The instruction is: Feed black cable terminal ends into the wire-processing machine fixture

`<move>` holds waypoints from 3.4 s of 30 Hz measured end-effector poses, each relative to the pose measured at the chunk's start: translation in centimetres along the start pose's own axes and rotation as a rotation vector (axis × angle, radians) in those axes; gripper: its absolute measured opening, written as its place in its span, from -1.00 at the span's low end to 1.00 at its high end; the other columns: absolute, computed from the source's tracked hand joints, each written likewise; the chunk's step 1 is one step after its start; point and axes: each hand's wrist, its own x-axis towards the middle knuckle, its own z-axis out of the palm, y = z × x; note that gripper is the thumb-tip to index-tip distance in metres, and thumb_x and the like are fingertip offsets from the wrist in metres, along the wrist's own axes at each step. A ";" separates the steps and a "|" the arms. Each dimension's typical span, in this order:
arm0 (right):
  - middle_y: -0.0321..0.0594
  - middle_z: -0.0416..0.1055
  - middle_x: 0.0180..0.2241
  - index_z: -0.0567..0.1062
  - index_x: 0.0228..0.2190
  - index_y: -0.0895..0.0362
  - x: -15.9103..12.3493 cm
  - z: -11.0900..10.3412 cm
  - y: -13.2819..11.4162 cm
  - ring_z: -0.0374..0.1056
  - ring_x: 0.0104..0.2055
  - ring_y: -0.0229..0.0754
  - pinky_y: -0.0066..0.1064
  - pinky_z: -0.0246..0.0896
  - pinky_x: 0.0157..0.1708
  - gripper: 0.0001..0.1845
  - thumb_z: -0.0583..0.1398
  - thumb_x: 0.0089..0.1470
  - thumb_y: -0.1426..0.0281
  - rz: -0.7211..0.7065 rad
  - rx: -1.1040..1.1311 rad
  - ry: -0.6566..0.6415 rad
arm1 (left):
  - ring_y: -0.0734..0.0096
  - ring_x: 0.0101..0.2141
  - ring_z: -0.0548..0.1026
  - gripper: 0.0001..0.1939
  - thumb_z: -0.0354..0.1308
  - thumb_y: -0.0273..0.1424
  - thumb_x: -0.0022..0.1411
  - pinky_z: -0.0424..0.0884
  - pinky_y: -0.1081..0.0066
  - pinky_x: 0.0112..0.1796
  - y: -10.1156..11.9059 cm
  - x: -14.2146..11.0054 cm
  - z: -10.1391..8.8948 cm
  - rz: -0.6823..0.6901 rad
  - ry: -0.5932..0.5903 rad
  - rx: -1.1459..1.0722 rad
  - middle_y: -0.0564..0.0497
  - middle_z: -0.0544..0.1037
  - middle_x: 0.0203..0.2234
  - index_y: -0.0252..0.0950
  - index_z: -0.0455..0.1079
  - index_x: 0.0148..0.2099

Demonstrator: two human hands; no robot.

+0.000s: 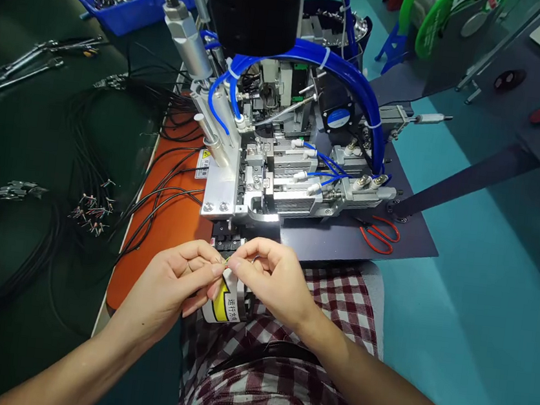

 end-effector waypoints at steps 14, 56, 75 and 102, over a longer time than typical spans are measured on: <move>-0.33 0.31 -0.50 0.44 -0.47 0.17 0.2 -0.7 -1.0 0.06 -0.61 -0.39 -0.49 -0.03 -0.63 -0.91 0.20 0.06 0.43 -0.202 -0.332 -0.019 | 0.73 -0.76 0.15 -0.81 0.19 -0.34 0.19 0.07 0.66 -0.70 0.0 0.0 0.2 0.011 -0.048 -0.001 0.11 0.44 -0.68 -0.33 0.31 -0.38; -0.26 0.34 -0.47 0.38 -0.40 0.11 -1.4 0.1 2.2 0.24 -0.49 -0.27 -0.40 0.15 -0.51 -0.88 0.15 0.10 0.57 -0.761 -0.649 0.290 | 0.70 -0.77 0.20 -0.82 0.20 -0.32 0.18 0.11 0.63 -0.70 -0.5 -0.1 0.7 0.061 -0.001 0.000 0.11 0.45 -0.66 -0.33 0.34 -0.34; -0.47 0.13 -0.70 0.40 -0.52 0.14 -0.9 0.9 0.6 -0.05 -0.68 -0.41 -0.53 -0.16 -0.70 -0.86 0.25 -0.06 0.36 0.102 0.129 0.054 | 0.74 -0.75 0.17 -0.87 0.18 -0.38 0.21 0.09 0.66 -0.69 -0.5 -0.5 0.9 0.061 -0.003 -0.062 0.15 0.42 -0.67 -0.31 0.31 -0.34; -0.51 0.14 -0.79 0.34 -0.59 0.13 -1.8 1.5 0.5 0.03 -0.72 -0.42 -0.55 -0.08 -0.68 -0.88 0.16 -0.08 0.41 0.116 0.151 0.052 | 0.76 -0.78 0.15 -0.86 0.11 -0.45 0.20 0.02 0.61 -0.68 -0.7 -0.9 1.8 0.038 0.065 -0.179 0.14 0.44 -0.62 -0.32 0.28 -0.43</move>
